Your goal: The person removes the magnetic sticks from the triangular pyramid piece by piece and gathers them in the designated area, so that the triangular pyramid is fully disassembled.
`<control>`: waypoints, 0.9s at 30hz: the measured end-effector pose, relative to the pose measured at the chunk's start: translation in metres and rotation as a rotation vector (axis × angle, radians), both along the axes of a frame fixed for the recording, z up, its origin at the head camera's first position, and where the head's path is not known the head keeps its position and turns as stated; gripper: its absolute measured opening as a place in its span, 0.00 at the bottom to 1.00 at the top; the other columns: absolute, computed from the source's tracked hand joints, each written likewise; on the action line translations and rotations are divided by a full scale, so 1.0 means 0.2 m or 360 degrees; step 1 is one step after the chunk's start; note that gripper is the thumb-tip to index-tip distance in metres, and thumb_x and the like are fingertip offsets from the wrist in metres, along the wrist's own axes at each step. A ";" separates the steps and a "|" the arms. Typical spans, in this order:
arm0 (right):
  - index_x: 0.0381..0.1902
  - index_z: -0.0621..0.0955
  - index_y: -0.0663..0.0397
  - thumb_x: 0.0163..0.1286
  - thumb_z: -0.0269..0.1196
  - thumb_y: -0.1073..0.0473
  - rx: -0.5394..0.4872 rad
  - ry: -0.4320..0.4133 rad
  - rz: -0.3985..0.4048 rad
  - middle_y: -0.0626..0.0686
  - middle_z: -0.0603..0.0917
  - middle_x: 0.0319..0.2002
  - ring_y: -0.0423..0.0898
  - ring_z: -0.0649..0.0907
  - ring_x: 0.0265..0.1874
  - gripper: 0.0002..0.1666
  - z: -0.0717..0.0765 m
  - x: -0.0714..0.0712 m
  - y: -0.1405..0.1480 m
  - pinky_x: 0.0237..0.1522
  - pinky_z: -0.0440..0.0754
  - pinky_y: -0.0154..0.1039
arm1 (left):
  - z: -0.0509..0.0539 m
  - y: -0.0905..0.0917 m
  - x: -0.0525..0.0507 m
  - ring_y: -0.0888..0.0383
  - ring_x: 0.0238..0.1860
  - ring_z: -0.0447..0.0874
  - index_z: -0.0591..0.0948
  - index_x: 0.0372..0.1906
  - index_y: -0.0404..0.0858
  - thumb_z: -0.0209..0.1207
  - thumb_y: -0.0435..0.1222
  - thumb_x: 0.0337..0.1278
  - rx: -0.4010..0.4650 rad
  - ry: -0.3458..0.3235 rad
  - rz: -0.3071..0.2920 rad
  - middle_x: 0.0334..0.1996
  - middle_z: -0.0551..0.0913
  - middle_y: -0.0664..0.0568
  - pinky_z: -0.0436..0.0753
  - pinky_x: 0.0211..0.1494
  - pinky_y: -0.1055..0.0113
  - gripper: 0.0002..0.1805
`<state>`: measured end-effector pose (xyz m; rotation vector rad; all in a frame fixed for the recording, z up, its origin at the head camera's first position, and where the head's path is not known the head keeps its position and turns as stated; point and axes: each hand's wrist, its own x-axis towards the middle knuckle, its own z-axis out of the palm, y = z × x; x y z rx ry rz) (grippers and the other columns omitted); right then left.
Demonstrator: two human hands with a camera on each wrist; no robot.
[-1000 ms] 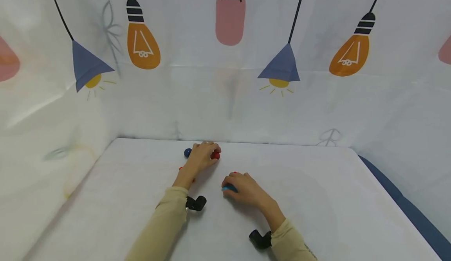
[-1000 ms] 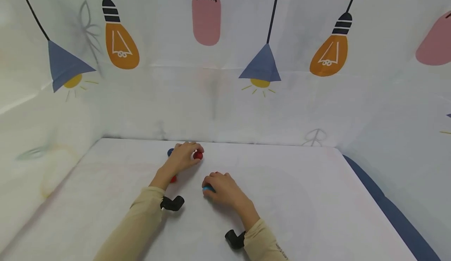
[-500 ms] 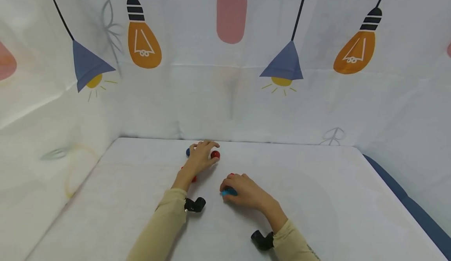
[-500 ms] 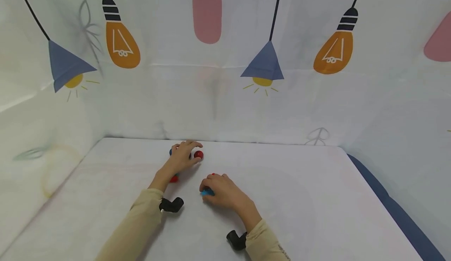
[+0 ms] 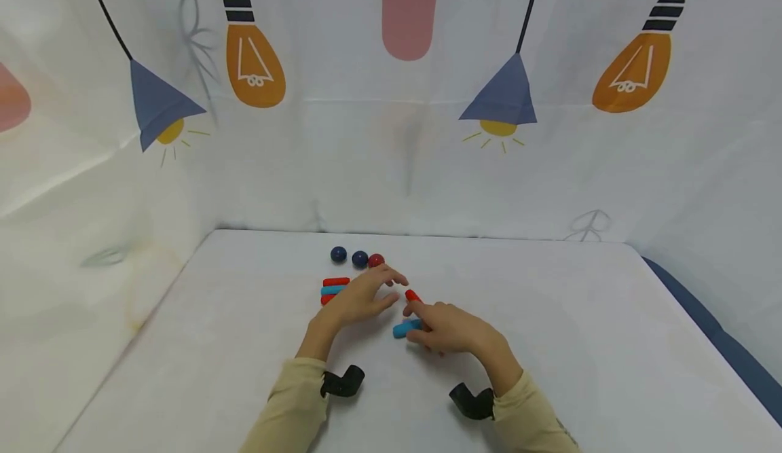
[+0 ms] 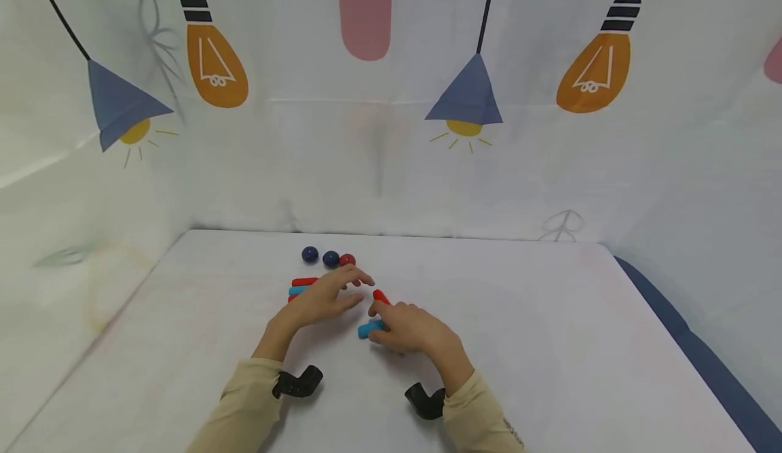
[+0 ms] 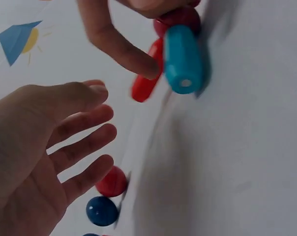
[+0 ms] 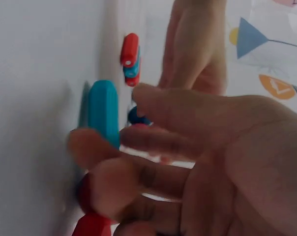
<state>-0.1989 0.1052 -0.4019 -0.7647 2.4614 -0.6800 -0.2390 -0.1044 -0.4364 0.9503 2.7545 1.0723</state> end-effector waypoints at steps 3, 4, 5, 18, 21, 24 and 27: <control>0.53 0.74 0.53 0.69 0.58 0.52 0.0022 -0.0011 0.0035 0.44 0.76 0.20 0.39 0.75 0.18 0.18 0.01 0.01 0.00 0.24 0.73 0.34 | -0.01 0.04 0.00 0.56 0.54 0.73 0.77 0.55 0.43 0.57 0.35 0.62 -0.0114 -0.0054 -0.0080 0.52 0.76 0.54 0.76 0.59 0.61 0.16; 0.52 0.75 0.53 0.69 0.58 0.52 0.0022 0.0011 0.0048 0.44 0.76 0.21 0.39 0.75 0.19 0.18 0.02 0.00 0.00 0.25 0.72 0.34 | -0.01 0.06 0.00 0.56 0.56 0.72 0.77 0.55 0.43 0.57 0.34 0.62 -0.0130 -0.0054 -0.0089 0.53 0.75 0.53 0.76 0.60 0.61 0.16; 0.51 0.75 0.53 0.69 0.58 0.52 0.0031 0.0030 0.0066 0.43 0.75 0.22 0.38 0.74 0.21 0.17 0.02 0.00 0.00 0.26 0.72 0.33 | -0.02 0.07 0.00 0.56 0.56 0.72 0.77 0.55 0.43 0.57 0.34 0.62 -0.0144 -0.0056 -0.0093 0.54 0.75 0.53 0.75 0.61 0.61 0.17; 0.52 0.79 0.50 0.70 0.56 0.52 0.0085 0.0025 0.0133 0.42 0.80 0.35 0.38 0.75 0.31 0.16 0.02 -0.01 0.02 0.36 0.73 0.35 | -0.06 0.07 0.01 0.60 0.53 0.73 0.78 0.54 0.47 0.63 0.36 0.56 -0.0298 -0.0117 -0.0099 0.50 0.78 0.57 0.75 0.59 0.63 0.19; 0.51 0.79 0.51 0.70 0.56 0.53 0.0056 0.0009 0.0153 0.43 0.80 0.34 0.39 0.76 0.31 0.15 0.02 -0.01 0.02 0.36 0.73 0.34 | -0.07 0.06 0.02 0.62 0.47 0.74 0.79 0.52 0.47 0.63 0.37 0.56 -0.0301 -0.0124 -0.0082 0.44 0.79 0.59 0.76 0.54 0.66 0.17; 0.50 0.80 0.49 0.69 0.57 0.52 0.0032 0.0000 0.0151 0.43 0.82 0.38 0.39 0.77 0.35 0.15 0.02 -0.01 0.03 0.41 0.76 0.36 | -0.08 0.05 0.01 0.63 0.43 0.73 0.80 0.49 0.47 0.62 0.38 0.57 -0.0275 -0.0155 -0.0048 0.39 0.78 0.61 0.76 0.50 0.68 0.14; 0.48 0.80 0.48 0.68 0.58 0.52 0.0058 0.0001 0.0153 0.43 0.82 0.41 0.39 0.78 0.40 0.14 0.03 -0.03 0.05 0.48 0.77 0.41 | -0.09 0.04 0.00 0.64 0.40 0.73 0.80 0.46 0.47 0.63 0.39 0.56 -0.0221 -0.0181 -0.0045 0.37 0.78 0.61 0.76 0.48 0.69 0.12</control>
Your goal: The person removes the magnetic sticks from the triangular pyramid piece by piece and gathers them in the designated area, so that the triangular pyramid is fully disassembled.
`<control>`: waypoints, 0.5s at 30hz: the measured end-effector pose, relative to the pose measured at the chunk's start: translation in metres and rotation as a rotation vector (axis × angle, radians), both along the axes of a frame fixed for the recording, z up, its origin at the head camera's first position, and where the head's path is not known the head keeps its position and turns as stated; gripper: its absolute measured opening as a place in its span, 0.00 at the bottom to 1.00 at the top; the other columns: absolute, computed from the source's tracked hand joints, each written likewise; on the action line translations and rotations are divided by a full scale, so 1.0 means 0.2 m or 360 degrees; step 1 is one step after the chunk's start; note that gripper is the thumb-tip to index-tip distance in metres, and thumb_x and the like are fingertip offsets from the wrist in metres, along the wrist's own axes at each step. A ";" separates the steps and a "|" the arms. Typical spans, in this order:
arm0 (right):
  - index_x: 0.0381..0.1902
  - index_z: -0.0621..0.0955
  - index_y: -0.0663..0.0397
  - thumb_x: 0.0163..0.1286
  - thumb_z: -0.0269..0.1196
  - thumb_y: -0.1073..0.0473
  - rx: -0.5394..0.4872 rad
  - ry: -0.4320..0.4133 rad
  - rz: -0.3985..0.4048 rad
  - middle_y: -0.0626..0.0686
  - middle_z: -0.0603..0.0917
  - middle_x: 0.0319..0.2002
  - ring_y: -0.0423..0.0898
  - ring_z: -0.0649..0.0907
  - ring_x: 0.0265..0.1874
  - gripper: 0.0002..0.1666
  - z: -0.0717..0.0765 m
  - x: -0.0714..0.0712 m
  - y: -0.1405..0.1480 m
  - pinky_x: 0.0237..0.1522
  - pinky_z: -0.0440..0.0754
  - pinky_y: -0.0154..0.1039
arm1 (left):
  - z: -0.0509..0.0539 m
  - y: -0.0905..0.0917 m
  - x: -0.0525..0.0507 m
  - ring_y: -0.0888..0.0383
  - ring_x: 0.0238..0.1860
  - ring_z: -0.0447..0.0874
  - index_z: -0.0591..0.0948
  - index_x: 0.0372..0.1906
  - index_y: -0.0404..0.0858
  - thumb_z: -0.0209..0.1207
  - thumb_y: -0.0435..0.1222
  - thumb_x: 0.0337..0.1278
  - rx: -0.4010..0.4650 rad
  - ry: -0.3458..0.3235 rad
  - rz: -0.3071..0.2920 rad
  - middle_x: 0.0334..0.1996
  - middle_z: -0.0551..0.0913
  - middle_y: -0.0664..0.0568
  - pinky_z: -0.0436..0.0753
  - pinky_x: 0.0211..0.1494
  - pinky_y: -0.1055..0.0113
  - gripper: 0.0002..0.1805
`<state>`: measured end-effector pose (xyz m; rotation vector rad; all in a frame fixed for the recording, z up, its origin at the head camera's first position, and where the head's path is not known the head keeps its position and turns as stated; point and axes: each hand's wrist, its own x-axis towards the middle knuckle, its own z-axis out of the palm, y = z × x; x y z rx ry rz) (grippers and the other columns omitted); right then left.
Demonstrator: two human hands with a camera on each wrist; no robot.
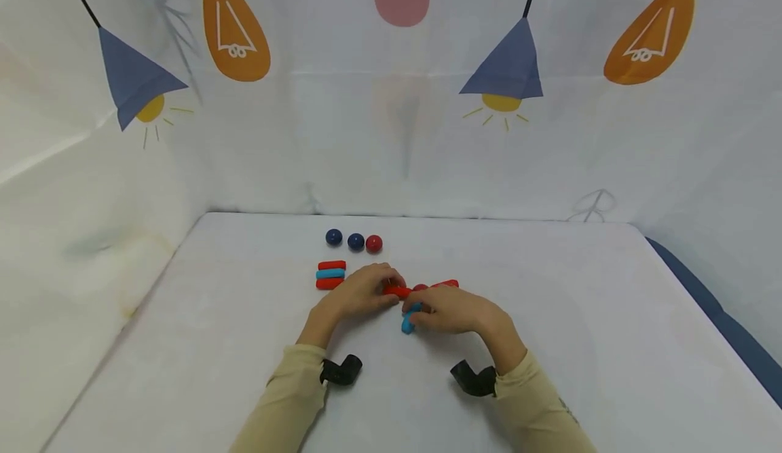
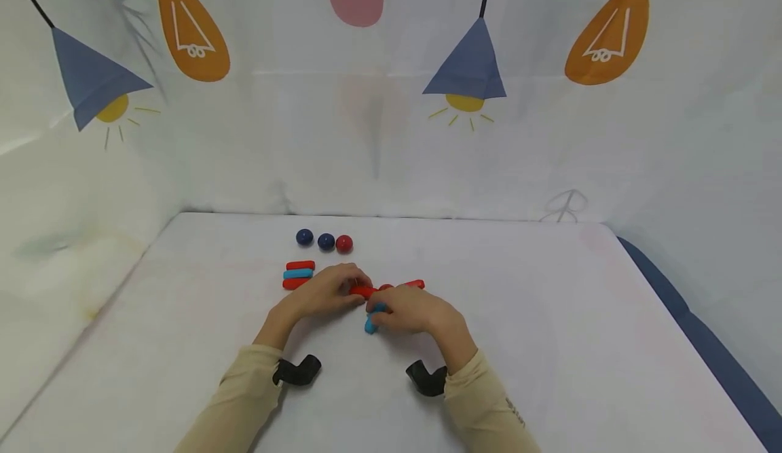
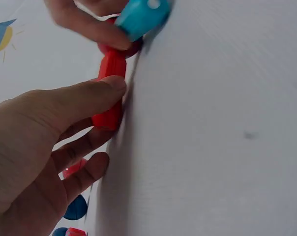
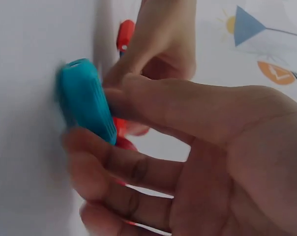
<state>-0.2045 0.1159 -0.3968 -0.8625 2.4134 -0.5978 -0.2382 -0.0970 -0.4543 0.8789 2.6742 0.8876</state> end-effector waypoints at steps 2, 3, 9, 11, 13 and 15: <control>0.46 0.81 0.48 0.69 0.58 0.53 0.0035 0.0004 0.0008 0.42 0.82 0.40 0.39 0.77 0.39 0.12 0.00 -0.01 0.02 0.47 0.76 0.41 | 0.00 -0.01 -0.01 0.64 0.39 0.74 0.81 0.46 0.46 0.64 0.39 0.56 0.0026 -0.0004 -0.0030 0.37 0.78 0.61 0.76 0.47 0.70 0.12; 0.45 0.82 0.48 0.69 0.57 0.54 0.0053 0.0002 0.0014 0.42 0.81 0.38 0.39 0.77 0.38 0.11 0.00 -0.02 0.03 0.45 0.76 0.40 | 0.01 -0.01 -0.02 0.64 0.39 0.74 0.81 0.45 0.46 0.64 0.39 0.55 0.0032 -0.0011 -0.0045 0.36 0.79 0.60 0.76 0.46 0.70 0.12; 0.41 0.84 0.48 0.68 0.58 0.54 0.0068 0.0012 -0.0008 0.41 0.81 0.35 0.39 0.75 0.35 0.10 0.01 -0.06 0.08 0.39 0.74 0.36 | 0.02 -0.04 -0.02 0.64 0.38 0.74 0.81 0.45 0.46 0.65 0.39 0.54 0.0045 -0.0064 -0.0082 0.36 0.79 0.61 0.76 0.45 0.71 0.12; 0.42 0.84 0.48 0.68 0.59 0.54 0.0067 0.0028 -0.0029 0.42 0.81 0.36 0.40 0.75 0.36 0.10 0.01 -0.07 0.10 0.40 0.74 0.37 | 0.03 -0.04 -0.02 0.64 0.38 0.74 0.81 0.44 0.46 0.65 0.39 0.53 0.0050 -0.0073 -0.0093 0.36 0.79 0.61 0.76 0.45 0.70 0.12; 0.40 0.84 0.48 0.67 0.59 0.55 0.0061 0.0065 -0.0040 0.44 0.81 0.37 0.41 0.75 0.37 0.09 0.01 -0.08 0.11 0.41 0.75 0.38 | 0.04 -0.04 -0.02 0.63 0.38 0.75 0.81 0.44 0.47 0.66 0.40 0.53 0.0056 -0.0088 -0.0098 0.36 0.79 0.62 0.76 0.45 0.70 0.12; 0.38 0.84 0.49 0.67 0.59 0.56 0.0043 0.0103 -0.0031 0.46 0.80 0.39 0.41 0.75 0.39 0.08 0.00 -0.08 0.11 0.43 0.75 0.38 | 0.04 -0.04 -0.02 0.62 0.38 0.75 0.81 0.43 0.47 0.66 0.40 0.53 0.0056 -0.0117 -0.0106 0.35 0.79 0.61 0.76 0.44 0.70 0.12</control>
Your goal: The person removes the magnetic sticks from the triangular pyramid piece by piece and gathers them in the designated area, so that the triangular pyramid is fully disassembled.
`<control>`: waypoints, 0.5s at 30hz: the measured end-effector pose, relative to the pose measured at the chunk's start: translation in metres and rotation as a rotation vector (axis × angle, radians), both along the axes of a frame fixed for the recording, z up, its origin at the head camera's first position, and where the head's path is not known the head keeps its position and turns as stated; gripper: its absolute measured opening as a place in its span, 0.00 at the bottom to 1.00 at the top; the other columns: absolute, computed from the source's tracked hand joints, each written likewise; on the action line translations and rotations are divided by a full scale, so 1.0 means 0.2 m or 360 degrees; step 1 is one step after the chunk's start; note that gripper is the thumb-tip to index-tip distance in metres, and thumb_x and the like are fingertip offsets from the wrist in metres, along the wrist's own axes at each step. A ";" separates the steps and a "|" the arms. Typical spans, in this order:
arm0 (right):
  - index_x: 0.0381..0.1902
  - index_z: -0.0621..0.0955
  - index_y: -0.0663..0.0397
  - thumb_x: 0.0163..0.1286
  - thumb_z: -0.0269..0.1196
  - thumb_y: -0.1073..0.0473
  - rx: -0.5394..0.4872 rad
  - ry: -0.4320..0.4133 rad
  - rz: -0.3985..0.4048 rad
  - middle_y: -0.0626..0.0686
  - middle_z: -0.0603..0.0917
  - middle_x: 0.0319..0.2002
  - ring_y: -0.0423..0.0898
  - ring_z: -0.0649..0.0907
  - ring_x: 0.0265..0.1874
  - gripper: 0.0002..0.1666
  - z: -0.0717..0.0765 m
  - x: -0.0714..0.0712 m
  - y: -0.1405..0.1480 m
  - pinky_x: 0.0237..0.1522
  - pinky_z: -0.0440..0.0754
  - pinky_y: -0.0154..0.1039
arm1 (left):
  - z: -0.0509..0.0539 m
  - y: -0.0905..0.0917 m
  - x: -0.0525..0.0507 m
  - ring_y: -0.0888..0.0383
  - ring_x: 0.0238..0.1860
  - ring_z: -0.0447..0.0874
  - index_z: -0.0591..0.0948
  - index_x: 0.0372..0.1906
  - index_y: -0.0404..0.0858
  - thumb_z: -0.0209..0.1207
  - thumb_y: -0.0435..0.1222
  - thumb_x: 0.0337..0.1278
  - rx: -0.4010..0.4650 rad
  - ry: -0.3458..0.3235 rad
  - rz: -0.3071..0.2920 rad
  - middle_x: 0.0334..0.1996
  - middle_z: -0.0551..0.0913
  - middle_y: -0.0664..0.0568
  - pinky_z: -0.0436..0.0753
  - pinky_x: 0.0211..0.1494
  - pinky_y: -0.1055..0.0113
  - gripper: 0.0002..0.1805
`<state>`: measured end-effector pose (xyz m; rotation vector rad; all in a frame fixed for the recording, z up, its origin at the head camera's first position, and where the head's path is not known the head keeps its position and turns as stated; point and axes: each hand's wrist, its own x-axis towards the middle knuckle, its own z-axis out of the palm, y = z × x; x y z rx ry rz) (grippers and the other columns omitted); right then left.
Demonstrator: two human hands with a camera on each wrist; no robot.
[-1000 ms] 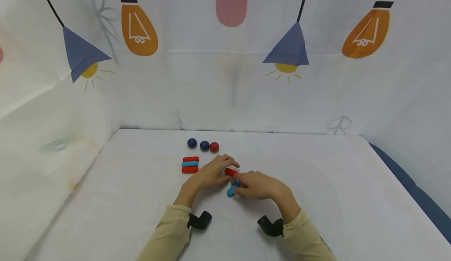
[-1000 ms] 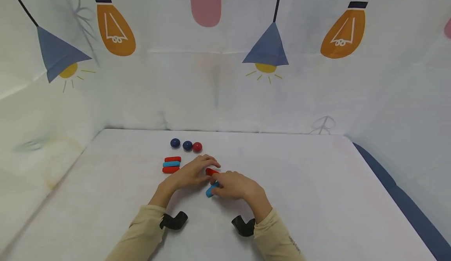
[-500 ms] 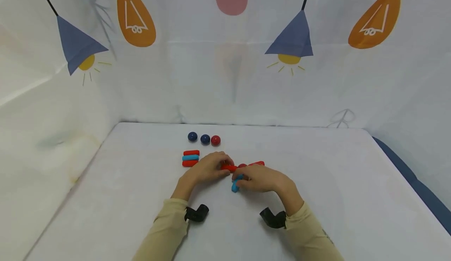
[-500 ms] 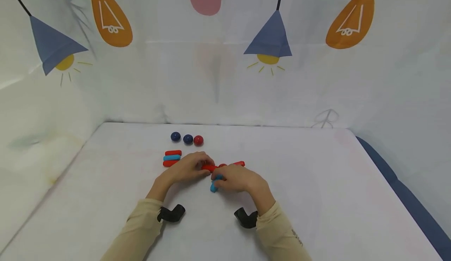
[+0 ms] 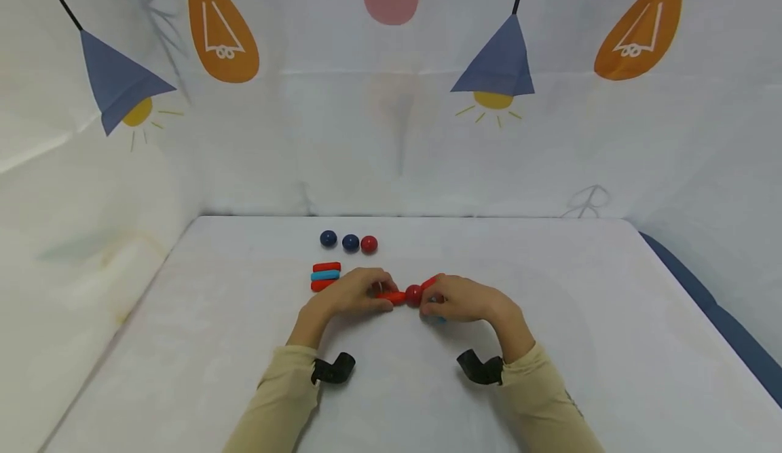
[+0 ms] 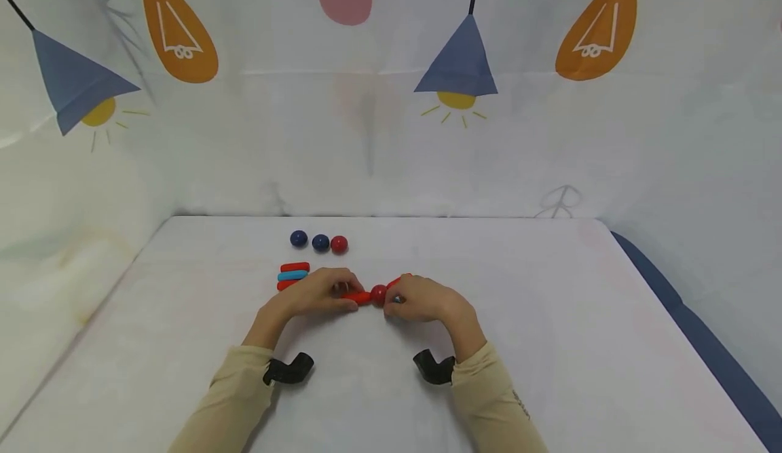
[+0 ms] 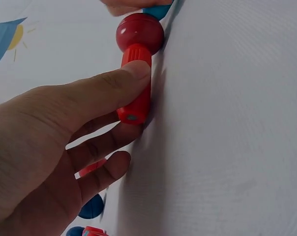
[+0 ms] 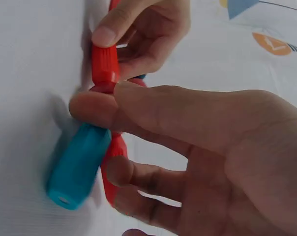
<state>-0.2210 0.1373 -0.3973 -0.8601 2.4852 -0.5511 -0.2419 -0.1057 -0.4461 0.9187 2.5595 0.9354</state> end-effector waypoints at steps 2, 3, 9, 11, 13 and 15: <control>0.36 0.84 0.49 0.67 0.59 0.56 -0.0015 0.0023 0.0008 0.46 0.79 0.39 0.41 0.75 0.39 0.08 -0.01 0.00 0.00 0.42 0.75 0.37 | 0.00 0.00 0.01 0.62 0.37 0.75 0.81 0.43 0.47 0.66 0.40 0.53 -0.0003 -0.0040 -0.0006 0.34 0.79 0.62 0.76 0.43 0.70 0.11; 0.35 0.84 0.49 0.67 0.59 0.55 -0.0024 0.0050 -0.0002 0.47 0.78 0.39 0.41 0.74 0.39 0.08 -0.02 -0.01 0.00 0.42 0.74 0.37 | 0.00 0.00 0.01 0.62 0.37 0.75 0.81 0.43 0.47 0.65 0.39 0.53 0.0000 -0.0047 -0.0011 0.34 0.79 0.62 0.76 0.43 0.70 0.11; 0.24 0.76 0.49 0.65 0.61 0.51 -0.0084 0.0152 -0.0156 0.48 0.75 0.34 0.42 0.72 0.31 0.13 -0.07 -0.03 -0.02 0.33 0.69 0.34 | 0.01 0.01 0.02 0.63 0.35 0.75 0.82 0.43 0.46 0.65 0.39 0.53 -0.0025 -0.0083 -0.0015 0.32 0.78 0.62 0.77 0.41 0.71 0.11; 0.23 0.73 0.49 0.64 0.63 0.50 -0.0121 0.0170 -0.0191 0.47 0.74 0.30 0.40 0.71 0.27 0.15 -0.09 -0.03 -0.03 0.30 0.67 0.33 | 0.02 0.02 0.03 0.63 0.35 0.75 0.82 0.43 0.46 0.65 0.39 0.53 -0.0036 -0.0085 -0.0012 0.32 0.78 0.61 0.77 0.41 0.71 0.11; 0.25 0.72 0.49 0.62 0.65 0.50 -0.0177 0.0159 -0.0196 0.46 0.73 0.27 0.40 0.72 0.26 0.15 -0.10 -0.04 -0.05 0.28 0.67 0.32 | 0.01 0.02 0.03 0.63 0.35 0.75 0.82 0.43 0.46 0.66 0.39 0.53 -0.0037 -0.0069 -0.0016 0.32 0.78 0.61 0.77 0.41 0.71 0.11; 0.29 0.72 0.49 0.61 0.66 0.52 -0.0226 0.0153 -0.0190 0.45 0.74 0.27 0.40 0.74 0.28 0.13 -0.11 -0.04 -0.05 0.31 0.69 0.32 | 0.01 0.02 0.03 0.63 0.34 0.75 0.82 0.42 0.46 0.66 0.39 0.53 -0.0032 -0.0049 -0.0024 0.32 0.78 0.60 0.76 0.40 0.72 0.11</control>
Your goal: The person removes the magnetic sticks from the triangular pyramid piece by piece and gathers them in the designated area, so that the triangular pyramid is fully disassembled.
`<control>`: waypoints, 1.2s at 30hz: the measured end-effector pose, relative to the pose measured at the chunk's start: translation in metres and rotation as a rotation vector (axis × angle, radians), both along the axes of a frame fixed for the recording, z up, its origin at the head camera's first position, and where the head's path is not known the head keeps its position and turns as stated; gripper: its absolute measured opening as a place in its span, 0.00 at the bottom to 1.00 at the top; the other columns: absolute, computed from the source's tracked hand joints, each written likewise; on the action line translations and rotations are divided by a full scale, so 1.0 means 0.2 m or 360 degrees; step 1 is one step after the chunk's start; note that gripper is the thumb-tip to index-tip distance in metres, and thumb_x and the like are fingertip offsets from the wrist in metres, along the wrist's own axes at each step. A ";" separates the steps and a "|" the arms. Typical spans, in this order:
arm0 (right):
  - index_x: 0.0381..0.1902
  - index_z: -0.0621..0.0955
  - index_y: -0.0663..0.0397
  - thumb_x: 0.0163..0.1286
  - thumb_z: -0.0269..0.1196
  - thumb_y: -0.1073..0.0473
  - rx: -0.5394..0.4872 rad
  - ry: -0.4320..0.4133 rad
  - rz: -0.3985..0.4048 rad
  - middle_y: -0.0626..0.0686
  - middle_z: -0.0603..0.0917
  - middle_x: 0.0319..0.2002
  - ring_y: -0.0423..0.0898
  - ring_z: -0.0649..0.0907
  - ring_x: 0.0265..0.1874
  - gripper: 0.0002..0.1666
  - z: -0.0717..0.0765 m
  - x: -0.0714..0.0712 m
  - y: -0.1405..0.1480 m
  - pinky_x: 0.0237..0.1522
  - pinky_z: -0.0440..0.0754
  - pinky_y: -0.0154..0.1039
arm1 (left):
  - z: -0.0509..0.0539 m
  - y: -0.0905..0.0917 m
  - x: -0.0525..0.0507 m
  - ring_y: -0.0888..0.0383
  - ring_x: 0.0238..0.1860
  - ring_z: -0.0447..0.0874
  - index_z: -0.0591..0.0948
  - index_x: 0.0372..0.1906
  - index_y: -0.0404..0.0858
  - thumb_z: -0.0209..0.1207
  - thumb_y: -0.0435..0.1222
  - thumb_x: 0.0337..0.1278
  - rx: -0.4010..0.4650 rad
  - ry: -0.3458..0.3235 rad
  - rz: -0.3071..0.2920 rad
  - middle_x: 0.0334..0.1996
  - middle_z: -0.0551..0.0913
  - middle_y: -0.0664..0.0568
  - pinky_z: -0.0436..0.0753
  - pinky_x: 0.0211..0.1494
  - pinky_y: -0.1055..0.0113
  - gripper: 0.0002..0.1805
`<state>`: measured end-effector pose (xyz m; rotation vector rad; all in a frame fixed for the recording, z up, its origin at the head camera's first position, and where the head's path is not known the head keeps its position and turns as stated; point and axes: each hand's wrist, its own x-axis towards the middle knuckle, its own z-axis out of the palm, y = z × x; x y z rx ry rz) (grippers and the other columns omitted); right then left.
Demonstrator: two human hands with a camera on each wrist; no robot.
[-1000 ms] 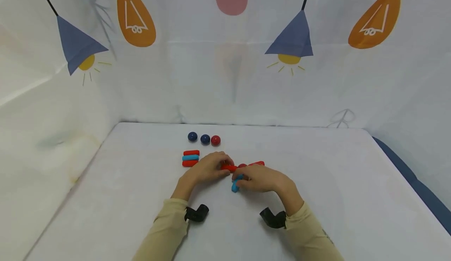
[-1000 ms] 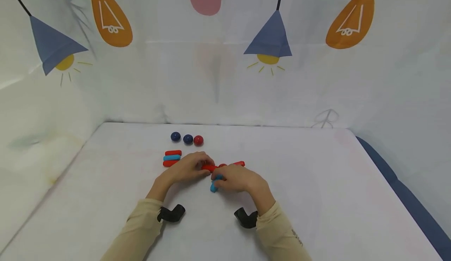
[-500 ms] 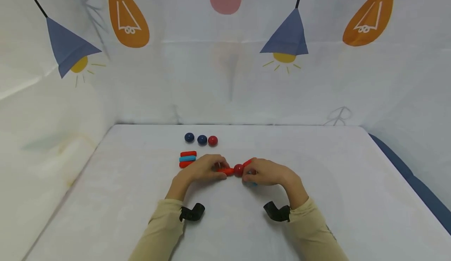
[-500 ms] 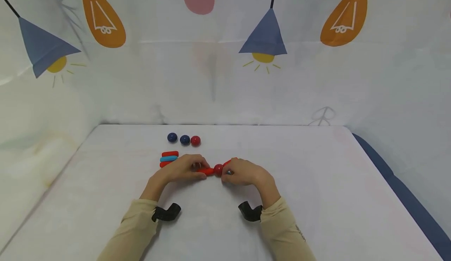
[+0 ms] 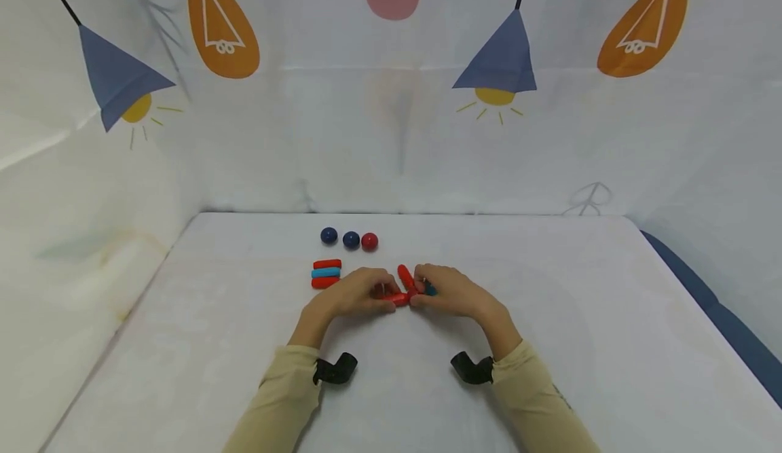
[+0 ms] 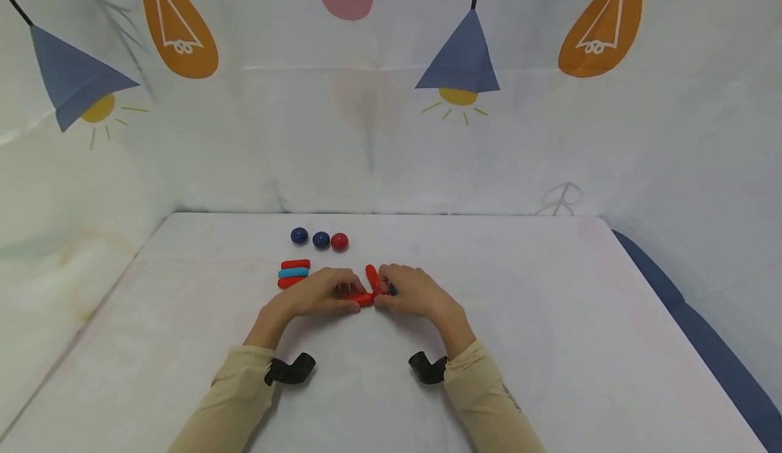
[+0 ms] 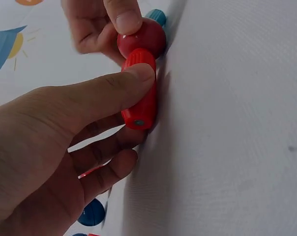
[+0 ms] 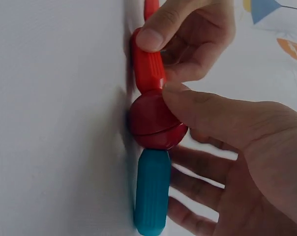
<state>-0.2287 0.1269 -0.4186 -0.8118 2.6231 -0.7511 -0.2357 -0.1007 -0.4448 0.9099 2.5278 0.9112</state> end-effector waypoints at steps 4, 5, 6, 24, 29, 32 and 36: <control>0.43 0.73 0.47 0.62 0.65 0.56 -0.0046 -0.0020 0.0046 0.45 0.80 0.35 0.42 0.79 0.40 0.14 0.00 -0.01 0.01 0.42 0.75 0.38 | 0.00 0.02 -0.01 0.63 0.35 0.75 0.81 0.42 0.46 0.66 0.40 0.53 0.0020 -0.0002 -0.0036 0.33 0.78 0.59 0.76 0.40 0.72 0.11; 0.45 0.73 0.47 0.63 0.64 0.56 -0.0046 -0.0022 0.0054 0.46 0.80 0.38 0.43 0.79 0.42 0.15 0.00 -0.01 0.01 0.44 0.76 0.40 | 0.00 0.02 -0.01 0.62 0.35 0.75 0.81 0.42 0.46 0.65 0.40 0.53 0.0022 -0.0002 -0.0044 0.33 0.78 0.59 0.76 0.40 0.72 0.11; 0.47 0.73 0.47 0.63 0.64 0.56 -0.0052 -0.0032 0.0059 0.46 0.81 0.41 0.44 0.79 0.44 0.16 0.00 -0.01 0.01 0.46 0.76 0.41 | 0.01 0.02 -0.01 0.62 0.36 0.75 0.81 0.42 0.46 0.65 0.40 0.53 0.0024 -0.0008 -0.0044 0.34 0.79 0.59 0.76 0.41 0.72 0.11; 0.42 0.75 0.48 0.63 0.64 0.51 -0.0071 -0.0102 -0.0120 0.45 0.77 0.34 0.41 0.74 0.35 0.13 -0.02 -0.03 -0.01 0.38 0.74 0.36 | 0.08 -0.09 0.00 0.64 0.35 0.77 0.83 0.40 0.49 0.67 0.39 0.51 -0.0025 -0.0019 -0.0048 0.32 0.81 0.64 0.78 0.42 0.72 0.09; 0.42 0.74 0.50 0.64 0.63 0.52 -0.0073 -0.0105 -0.0129 0.46 0.76 0.33 0.42 0.74 0.34 0.13 -0.02 -0.03 -0.02 0.36 0.73 0.36 | 0.11 -0.15 -0.01 0.64 0.35 0.77 0.80 0.44 0.47 0.67 0.40 0.50 -0.0016 -0.0031 0.0106 0.31 0.80 0.62 0.77 0.41 0.71 0.14; 0.42 0.74 0.49 0.63 0.63 0.52 -0.0031 -0.0121 -0.0130 0.46 0.75 0.33 0.42 0.73 0.34 0.14 -0.03 -0.03 -0.02 0.34 0.73 0.35 | 0.13 -0.19 0.00 0.63 0.33 0.78 0.81 0.42 0.46 0.67 0.39 0.51 -0.0008 -0.0059 0.0112 0.30 0.81 0.61 0.78 0.40 0.71 0.13; 0.42 0.74 0.48 0.63 0.63 0.51 0.0017 -0.0131 -0.0124 0.46 0.74 0.33 0.41 0.73 0.34 0.14 -0.04 -0.01 -0.02 0.33 0.72 0.34 | 0.16 -0.27 0.01 0.61 0.32 0.78 0.83 0.37 0.48 0.67 0.40 0.51 -0.0024 -0.0066 0.0132 0.29 0.81 0.60 0.78 0.37 0.70 0.07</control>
